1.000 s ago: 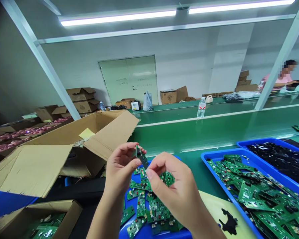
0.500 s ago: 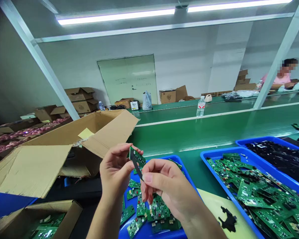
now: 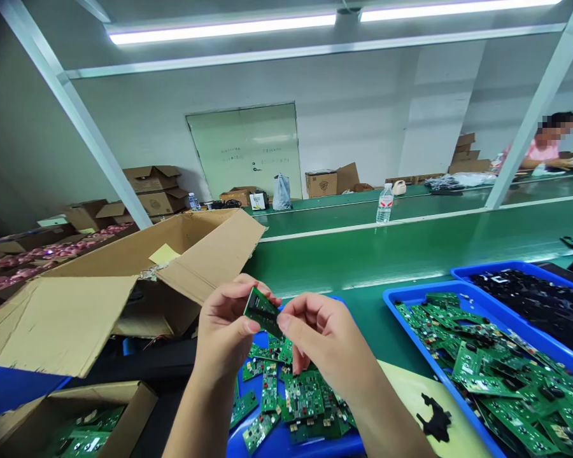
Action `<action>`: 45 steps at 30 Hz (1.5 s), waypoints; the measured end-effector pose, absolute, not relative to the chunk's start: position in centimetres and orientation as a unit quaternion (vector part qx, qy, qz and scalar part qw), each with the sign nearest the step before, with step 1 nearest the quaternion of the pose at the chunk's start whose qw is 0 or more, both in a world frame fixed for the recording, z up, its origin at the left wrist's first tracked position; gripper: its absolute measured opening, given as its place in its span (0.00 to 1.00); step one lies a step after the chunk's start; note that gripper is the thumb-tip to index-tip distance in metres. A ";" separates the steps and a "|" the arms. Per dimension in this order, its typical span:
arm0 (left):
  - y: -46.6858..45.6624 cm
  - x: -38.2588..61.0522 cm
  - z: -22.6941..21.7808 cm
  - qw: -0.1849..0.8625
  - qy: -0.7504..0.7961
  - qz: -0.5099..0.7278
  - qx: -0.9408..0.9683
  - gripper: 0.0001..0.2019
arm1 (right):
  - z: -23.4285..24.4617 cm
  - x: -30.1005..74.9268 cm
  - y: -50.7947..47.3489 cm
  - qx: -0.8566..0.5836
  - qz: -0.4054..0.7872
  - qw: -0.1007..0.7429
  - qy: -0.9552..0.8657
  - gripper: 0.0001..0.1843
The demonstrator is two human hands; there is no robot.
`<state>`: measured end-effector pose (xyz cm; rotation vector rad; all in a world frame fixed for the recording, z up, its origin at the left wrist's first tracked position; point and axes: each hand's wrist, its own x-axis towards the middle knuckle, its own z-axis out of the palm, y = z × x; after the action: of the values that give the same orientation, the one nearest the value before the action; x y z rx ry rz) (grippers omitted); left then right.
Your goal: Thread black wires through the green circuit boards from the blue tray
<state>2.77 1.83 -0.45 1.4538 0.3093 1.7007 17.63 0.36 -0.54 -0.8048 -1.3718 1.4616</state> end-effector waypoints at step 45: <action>1.1 2.1 -0.2 0.317 0.147 0.659 0.666 0.19 | -0.5 17.6 -0.1 -0.345 0.482 0.546 -0.592 0.12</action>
<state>2.14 1.10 -0.15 1.7544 0.3877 1.7346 17.61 -0.13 -0.46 -0.8189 -1.4043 1.1421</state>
